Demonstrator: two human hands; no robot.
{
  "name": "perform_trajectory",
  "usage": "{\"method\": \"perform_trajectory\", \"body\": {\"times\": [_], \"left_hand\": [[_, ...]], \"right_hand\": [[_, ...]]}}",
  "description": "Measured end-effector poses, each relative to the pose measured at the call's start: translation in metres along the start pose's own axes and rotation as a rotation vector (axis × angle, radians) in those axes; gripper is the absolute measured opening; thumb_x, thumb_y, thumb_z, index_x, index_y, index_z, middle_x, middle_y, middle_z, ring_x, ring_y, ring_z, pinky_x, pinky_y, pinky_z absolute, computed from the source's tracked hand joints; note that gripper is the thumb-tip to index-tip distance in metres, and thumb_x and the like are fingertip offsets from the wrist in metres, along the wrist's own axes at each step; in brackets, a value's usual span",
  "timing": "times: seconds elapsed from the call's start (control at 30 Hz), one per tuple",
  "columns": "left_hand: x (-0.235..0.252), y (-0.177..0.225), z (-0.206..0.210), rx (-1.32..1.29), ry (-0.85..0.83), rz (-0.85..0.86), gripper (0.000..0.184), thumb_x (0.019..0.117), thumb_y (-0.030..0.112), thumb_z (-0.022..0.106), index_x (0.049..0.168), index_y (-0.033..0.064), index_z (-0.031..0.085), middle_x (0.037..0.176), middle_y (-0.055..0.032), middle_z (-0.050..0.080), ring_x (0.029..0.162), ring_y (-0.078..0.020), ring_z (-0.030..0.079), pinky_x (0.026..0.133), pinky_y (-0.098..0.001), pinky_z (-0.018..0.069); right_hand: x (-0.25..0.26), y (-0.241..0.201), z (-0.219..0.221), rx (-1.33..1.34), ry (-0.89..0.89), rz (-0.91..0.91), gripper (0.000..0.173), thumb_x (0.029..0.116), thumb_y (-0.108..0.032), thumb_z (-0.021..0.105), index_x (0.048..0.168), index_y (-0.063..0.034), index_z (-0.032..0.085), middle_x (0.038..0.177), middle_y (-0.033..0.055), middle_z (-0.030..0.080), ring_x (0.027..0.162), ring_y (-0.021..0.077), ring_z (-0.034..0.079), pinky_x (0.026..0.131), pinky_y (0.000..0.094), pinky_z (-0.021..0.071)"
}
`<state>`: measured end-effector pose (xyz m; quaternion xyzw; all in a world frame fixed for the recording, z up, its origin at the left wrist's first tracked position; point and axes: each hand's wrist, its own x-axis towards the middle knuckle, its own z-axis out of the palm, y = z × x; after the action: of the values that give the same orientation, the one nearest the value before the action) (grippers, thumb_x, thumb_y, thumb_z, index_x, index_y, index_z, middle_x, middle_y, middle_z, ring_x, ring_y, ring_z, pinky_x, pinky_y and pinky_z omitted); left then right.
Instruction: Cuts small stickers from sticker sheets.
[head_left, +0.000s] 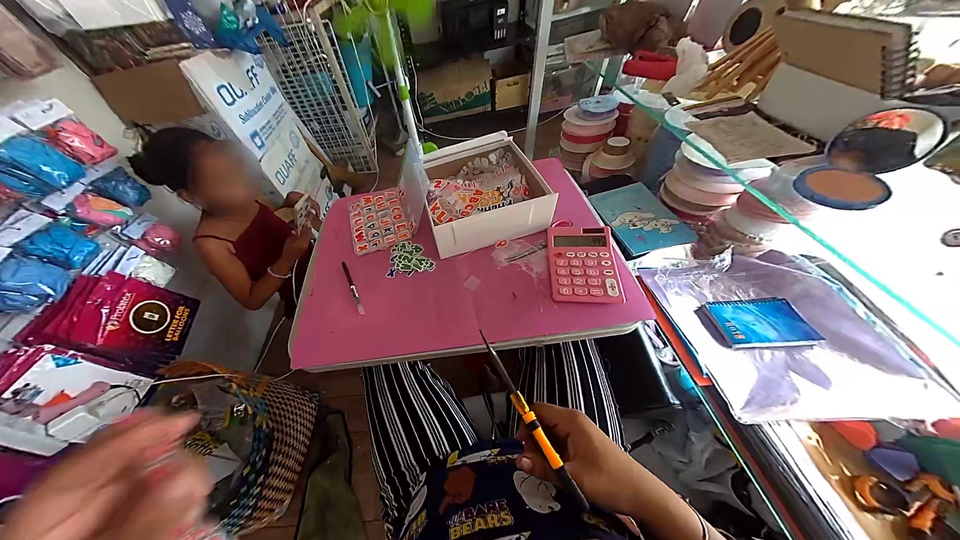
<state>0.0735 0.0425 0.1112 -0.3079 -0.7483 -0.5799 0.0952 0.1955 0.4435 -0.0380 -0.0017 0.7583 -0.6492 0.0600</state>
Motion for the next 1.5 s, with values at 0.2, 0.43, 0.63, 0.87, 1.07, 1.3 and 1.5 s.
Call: {"method": "perform_trajectory", "body": {"times": [0.2,0.43,0.63,0.87,1.07,1.3,1.5], "left_hand": [[0.08,-0.094,0.151,-0.161,-0.52,-0.255,0.03,0.0964,0.018,0.065,0.124,0.0074,0.068,0.11,0.0013,0.071,0.073,-0.0014,0.063,0.062,-0.019,0.0538],[0.123,-0.145,0.228,-0.326,-0.704,-0.446,0.02,0.0983,0.007,0.064,0.117,0.008,0.071,0.094,0.0032,0.071,0.077,-0.0014,0.065,0.072,-0.0183,0.0553],[0.134,-0.165,0.23,-0.474,-0.857,-0.515,0.031,0.0946,0.002,0.068,0.125,0.0091,0.069,0.094,0.0023,0.073,0.069,0.0001,0.063,0.067,-0.0151,0.0537],[0.134,-0.169,0.228,-0.456,-0.947,-0.475,0.035,0.0958,0.005,0.067,0.13,0.0099,0.067,0.104,0.003,0.07,0.071,0.0029,0.059,0.066,-0.0127,0.0502],[0.128,-0.16,0.234,-0.326,-0.914,-0.475,0.031,0.0966,0.007,0.067,0.128,0.0115,0.068,0.119,0.0013,0.067,0.079,0.0041,0.06,0.071,-0.0122,0.0512],[0.13,-0.162,0.234,-0.316,-0.955,-0.447,0.031,0.0968,0.007,0.066,0.127,0.0114,0.068,0.121,0.0014,0.067,0.081,0.0044,0.061,0.073,-0.0126,0.0518],[0.129,-0.161,0.233,-0.314,-0.951,-0.453,0.032,0.0972,0.007,0.065,0.129,0.0122,0.068,0.123,0.0013,0.066,0.082,0.0046,0.061,0.072,-0.012,0.0514]], "right_hand": [[0.001,0.022,-0.011,0.009,-0.004,0.215,0.043,0.0864,-0.049,0.077,0.101,-0.0105,0.065,0.075,-0.0073,0.061,0.062,-0.0005,0.056,0.057,0.018,0.0466],[0.001,0.033,-0.036,0.052,0.045,0.422,0.036,0.088,-0.044,0.075,0.098,-0.0116,0.063,0.074,-0.0083,0.061,0.064,0.0003,0.057,0.06,0.0195,0.0487],[0.016,0.033,-0.045,-0.037,-0.088,0.55,0.041,0.0862,-0.05,0.076,0.094,-0.0114,0.064,0.069,-0.0072,0.058,0.058,0.0017,0.055,0.057,0.0214,0.0467],[0.035,0.022,-0.047,-0.026,-0.093,0.533,0.037,0.0842,-0.047,0.079,0.09,-0.0133,0.065,0.066,-0.0093,0.059,0.056,0.0,0.055,0.054,0.0194,0.0468],[0.039,0.018,-0.051,0.019,-0.104,0.563,0.032,0.0851,-0.043,0.08,0.085,-0.0143,0.066,0.063,-0.0091,0.059,0.053,0.0004,0.055,0.051,0.0189,0.0473],[0.038,0.019,-0.05,0.018,-0.071,0.586,0.033,0.0844,-0.043,0.081,0.08,-0.0152,0.064,0.06,-0.0091,0.057,0.05,0.0005,0.054,0.049,0.0185,0.0466],[0.037,0.019,-0.05,0.007,-0.074,0.573,0.032,0.0844,-0.041,0.081,0.078,-0.0157,0.063,0.059,-0.0098,0.056,0.049,-0.0006,0.053,0.048,0.0174,0.0452]]}}
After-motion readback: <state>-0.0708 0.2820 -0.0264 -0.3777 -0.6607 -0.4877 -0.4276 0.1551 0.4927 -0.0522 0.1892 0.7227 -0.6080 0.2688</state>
